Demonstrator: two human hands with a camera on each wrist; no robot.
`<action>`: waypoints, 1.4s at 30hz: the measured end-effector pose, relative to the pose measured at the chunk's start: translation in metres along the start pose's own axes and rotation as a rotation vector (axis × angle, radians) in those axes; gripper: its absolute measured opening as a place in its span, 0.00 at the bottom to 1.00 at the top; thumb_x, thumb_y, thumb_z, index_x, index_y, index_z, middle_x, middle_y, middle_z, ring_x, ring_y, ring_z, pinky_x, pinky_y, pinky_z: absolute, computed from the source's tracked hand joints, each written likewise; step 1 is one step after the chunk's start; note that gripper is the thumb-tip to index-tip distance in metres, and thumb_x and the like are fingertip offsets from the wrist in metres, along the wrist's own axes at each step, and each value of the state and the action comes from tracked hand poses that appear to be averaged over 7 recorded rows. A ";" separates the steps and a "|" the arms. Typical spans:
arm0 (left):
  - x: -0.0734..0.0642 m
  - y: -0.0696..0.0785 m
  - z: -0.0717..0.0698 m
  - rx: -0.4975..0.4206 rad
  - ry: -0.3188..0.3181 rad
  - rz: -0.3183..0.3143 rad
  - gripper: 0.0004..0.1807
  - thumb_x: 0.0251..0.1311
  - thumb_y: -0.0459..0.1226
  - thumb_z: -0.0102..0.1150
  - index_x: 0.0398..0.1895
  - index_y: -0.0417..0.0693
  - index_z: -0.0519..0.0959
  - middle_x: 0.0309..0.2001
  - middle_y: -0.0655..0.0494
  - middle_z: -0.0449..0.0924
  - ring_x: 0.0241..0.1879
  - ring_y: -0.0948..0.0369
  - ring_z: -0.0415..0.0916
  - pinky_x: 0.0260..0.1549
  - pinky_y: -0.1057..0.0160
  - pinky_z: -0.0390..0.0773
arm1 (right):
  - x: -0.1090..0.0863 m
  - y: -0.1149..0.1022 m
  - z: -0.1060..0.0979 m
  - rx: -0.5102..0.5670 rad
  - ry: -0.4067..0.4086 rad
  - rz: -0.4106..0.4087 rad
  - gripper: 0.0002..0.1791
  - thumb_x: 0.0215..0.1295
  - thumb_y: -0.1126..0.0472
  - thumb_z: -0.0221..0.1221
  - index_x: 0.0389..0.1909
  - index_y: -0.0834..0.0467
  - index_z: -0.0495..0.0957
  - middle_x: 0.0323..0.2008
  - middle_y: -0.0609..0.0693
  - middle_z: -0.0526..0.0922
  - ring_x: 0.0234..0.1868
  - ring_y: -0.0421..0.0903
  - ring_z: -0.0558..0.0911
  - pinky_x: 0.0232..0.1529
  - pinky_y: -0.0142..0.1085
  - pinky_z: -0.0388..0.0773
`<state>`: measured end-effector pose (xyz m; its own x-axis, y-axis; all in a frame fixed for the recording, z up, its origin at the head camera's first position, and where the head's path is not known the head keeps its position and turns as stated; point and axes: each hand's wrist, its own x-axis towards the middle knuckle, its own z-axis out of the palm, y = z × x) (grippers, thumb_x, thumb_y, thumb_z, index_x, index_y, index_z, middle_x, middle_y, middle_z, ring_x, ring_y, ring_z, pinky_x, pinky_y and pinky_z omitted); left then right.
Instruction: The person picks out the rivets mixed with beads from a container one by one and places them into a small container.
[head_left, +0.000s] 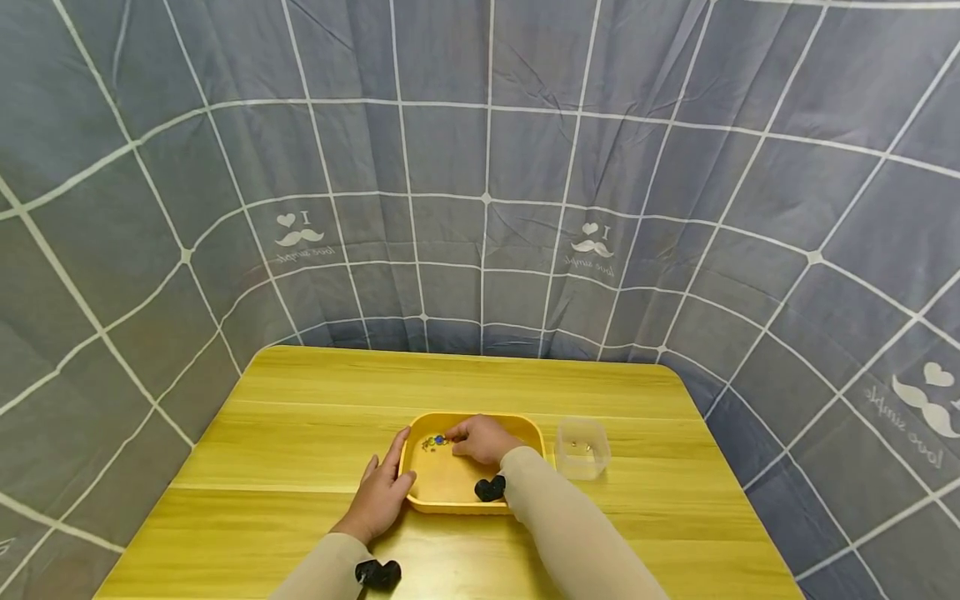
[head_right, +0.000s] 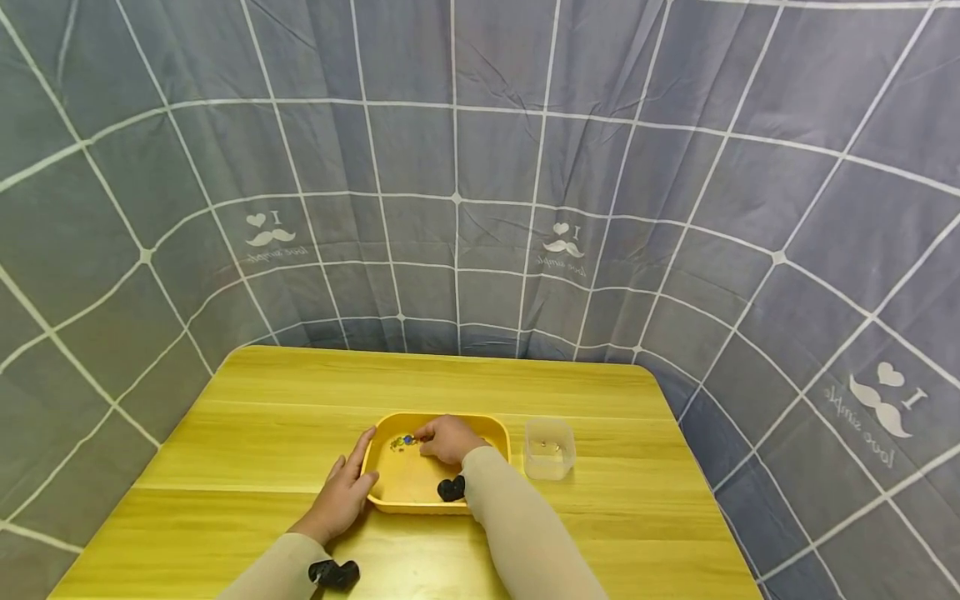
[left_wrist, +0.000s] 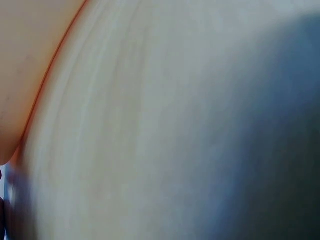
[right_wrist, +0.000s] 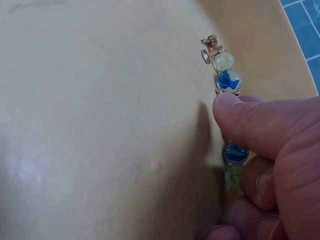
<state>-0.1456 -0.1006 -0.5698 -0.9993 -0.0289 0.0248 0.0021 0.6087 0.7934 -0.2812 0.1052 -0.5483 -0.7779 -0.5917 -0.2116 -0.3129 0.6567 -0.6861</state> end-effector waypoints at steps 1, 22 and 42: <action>-0.001 0.000 -0.001 0.000 0.000 -0.002 0.39 0.77 0.39 0.49 0.87 0.62 0.49 0.75 0.41 0.72 0.74 0.39 0.70 0.82 0.35 0.35 | 0.000 0.000 0.002 0.007 0.004 0.001 0.18 0.70 0.60 0.67 0.59 0.51 0.88 0.54 0.47 0.91 0.51 0.41 0.84 0.59 0.41 0.83; -0.005 0.003 -0.010 -0.011 -0.019 -0.012 0.39 0.78 0.39 0.48 0.87 0.59 0.48 0.77 0.42 0.69 0.75 0.39 0.68 0.82 0.35 0.34 | 0.002 -0.001 0.013 -0.022 0.070 0.002 0.10 0.68 0.56 0.70 0.47 0.51 0.92 0.44 0.43 0.92 0.37 0.38 0.80 0.43 0.33 0.80; -0.003 0.004 -0.007 0.002 -0.003 -0.016 0.39 0.77 0.39 0.48 0.87 0.60 0.50 0.76 0.43 0.70 0.75 0.39 0.68 0.82 0.35 0.35 | 0.003 -0.002 0.015 -0.082 0.115 -0.017 0.05 0.68 0.54 0.70 0.40 0.48 0.92 0.37 0.39 0.91 0.33 0.35 0.79 0.43 0.31 0.80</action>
<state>-0.1420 -0.1040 -0.5627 -0.9993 -0.0365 0.0101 -0.0143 0.6096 0.7926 -0.2745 0.0951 -0.5576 -0.8281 -0.5484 -0.1161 -0.3662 0.6860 -0.6288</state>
